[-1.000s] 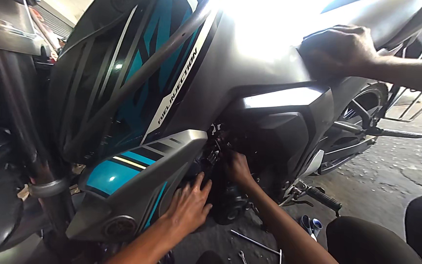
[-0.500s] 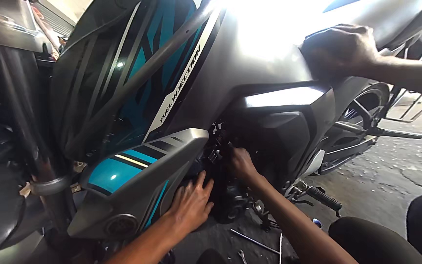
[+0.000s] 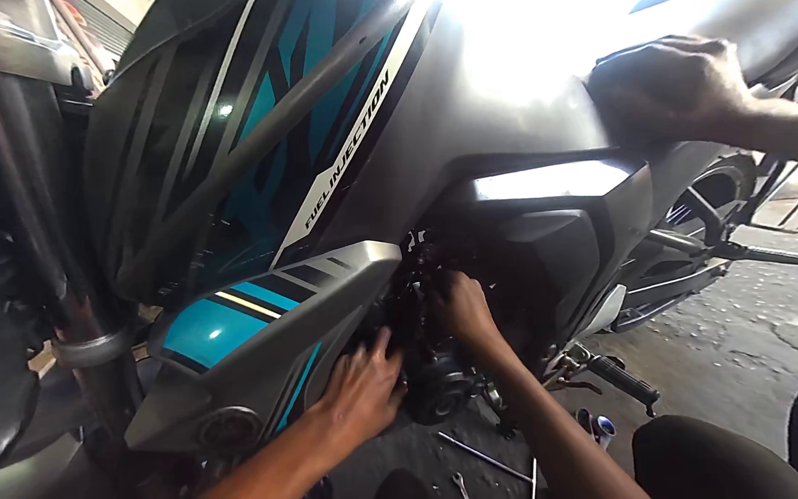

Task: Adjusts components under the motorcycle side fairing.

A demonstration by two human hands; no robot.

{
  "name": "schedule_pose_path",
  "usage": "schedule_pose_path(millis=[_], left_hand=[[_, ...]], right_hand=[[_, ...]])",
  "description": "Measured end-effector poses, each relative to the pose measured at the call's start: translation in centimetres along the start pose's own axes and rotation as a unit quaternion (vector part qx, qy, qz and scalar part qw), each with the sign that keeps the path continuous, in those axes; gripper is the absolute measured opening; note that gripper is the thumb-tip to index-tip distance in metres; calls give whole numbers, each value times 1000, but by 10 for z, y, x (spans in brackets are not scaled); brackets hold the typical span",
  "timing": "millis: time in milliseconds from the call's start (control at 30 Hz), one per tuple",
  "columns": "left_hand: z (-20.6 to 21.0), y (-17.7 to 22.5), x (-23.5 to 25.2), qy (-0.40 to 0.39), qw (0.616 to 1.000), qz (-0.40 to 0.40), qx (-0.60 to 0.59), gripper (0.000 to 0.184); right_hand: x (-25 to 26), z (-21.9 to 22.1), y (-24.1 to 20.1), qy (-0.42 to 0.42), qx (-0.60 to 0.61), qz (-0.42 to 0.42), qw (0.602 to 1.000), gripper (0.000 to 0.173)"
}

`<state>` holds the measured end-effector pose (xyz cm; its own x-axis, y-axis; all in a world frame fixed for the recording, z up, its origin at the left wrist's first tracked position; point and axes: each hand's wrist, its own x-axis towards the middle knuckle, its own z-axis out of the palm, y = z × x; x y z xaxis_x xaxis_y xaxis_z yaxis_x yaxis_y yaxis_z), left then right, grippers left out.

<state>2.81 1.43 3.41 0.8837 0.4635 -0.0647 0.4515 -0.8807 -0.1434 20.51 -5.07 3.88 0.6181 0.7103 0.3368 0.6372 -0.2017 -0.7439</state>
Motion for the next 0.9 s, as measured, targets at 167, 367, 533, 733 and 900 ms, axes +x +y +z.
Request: schedule_pose_path(millis=[167,367,533,733,900], left_hand=[[-2,0,0,-22,1000,-5,10,56],[1,-1,0,-2,1000,5,0,53],[-3,1,2,-26,1000,-3,4,61],[-5,2,2,-40,999,-6,8,62],[-6,2,2,-49,999,-4,9,62]], right_hand=[[15,-7,-7,-8,-43,55,998,26],[2,8,11,27,-22,23,999,21],[16,45,43,36,23,-10,999,28],[20,41,47,13,8,-26,1000,28],[36,28,50,-53,-71,-32,996,27]])
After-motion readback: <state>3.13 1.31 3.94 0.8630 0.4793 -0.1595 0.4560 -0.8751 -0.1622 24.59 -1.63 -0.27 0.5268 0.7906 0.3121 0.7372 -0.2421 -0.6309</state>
